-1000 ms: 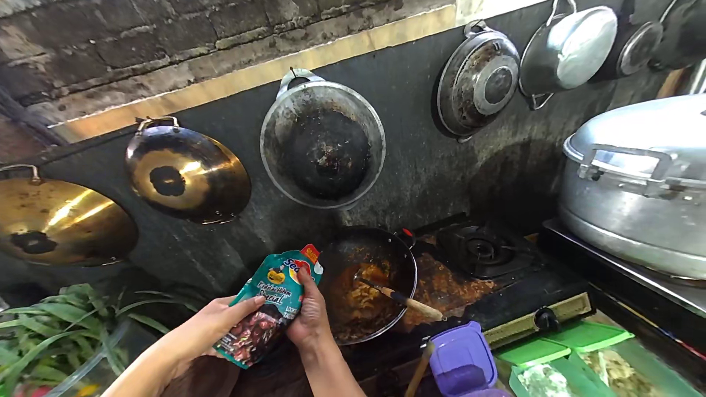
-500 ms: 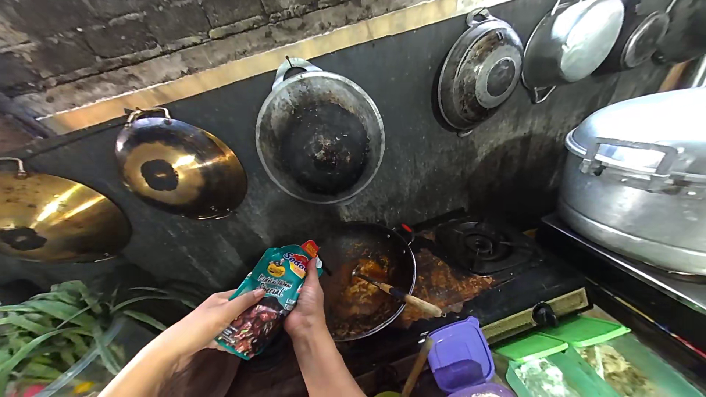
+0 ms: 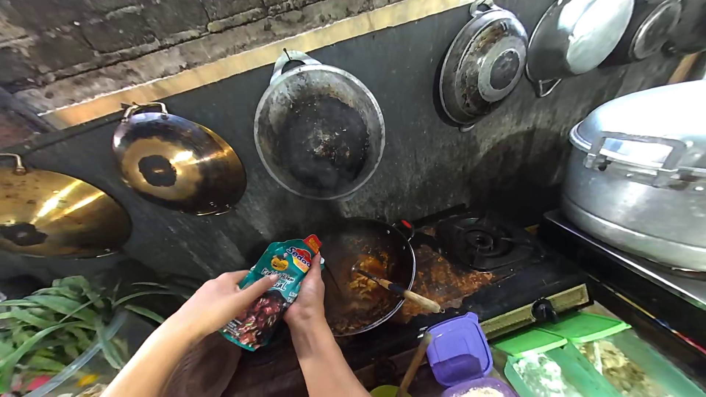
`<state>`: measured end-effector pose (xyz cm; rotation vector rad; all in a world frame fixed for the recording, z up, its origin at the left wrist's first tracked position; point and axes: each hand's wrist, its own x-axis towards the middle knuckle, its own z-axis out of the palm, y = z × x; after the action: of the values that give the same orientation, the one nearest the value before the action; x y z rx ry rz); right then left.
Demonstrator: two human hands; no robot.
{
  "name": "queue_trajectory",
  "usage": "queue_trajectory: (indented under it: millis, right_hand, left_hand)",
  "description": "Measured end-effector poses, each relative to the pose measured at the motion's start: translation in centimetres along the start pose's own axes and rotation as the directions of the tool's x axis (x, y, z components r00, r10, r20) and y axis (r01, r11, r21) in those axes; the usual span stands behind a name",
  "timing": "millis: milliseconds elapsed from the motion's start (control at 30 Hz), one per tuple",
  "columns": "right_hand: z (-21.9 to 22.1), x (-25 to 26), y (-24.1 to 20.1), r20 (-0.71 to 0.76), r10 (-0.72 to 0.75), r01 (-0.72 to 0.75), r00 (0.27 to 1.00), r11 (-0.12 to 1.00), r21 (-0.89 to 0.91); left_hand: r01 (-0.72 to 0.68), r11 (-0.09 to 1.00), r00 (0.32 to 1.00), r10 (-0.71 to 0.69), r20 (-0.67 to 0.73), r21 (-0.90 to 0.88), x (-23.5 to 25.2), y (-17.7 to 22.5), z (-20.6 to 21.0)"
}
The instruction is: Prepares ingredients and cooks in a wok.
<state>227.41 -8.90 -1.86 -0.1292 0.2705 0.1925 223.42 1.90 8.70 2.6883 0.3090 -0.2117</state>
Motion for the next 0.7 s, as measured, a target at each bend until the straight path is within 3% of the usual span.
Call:
queue_trajectory:
  millis: [167, 333, 567, 700]
  right_hand:
    - [0.4, -0.3, 0.0, 0.001, 0.004, -0.004, 1.0, 1.0, 0.015]
    - [0.7, -0.5, -0.4, 0.01, -0.033, 0.034, 0.999, 0.998, -0.059]
    - [1.0, -0.1, -0.5, 0.004, -0.027, 0.027, 1.0, 0.999, -0.04]
    - [0.9, -0.3, -0.9, 0.043, -0.023, 0.024, 0.999, 0.999, -0.036]
  left_hand:
    - [-0.119, 0.985, 0.971, 0.142, -0.192, 0.125, 0.7, 3.2, 0.5]
    - [-0.16, 0.973, 0.941, 0.202, -0.273, 0.167, 1.5, 6.0, 0.7]
    - [-0.219, 0.955, 0.901, 0.277, -0.335, 0.202, 2.5, 6.7, 1.5]
    - [-0.323, 0.898, 0.823, 0.423, -0.379, 0.299, 2.7, 6.4, 1.8]
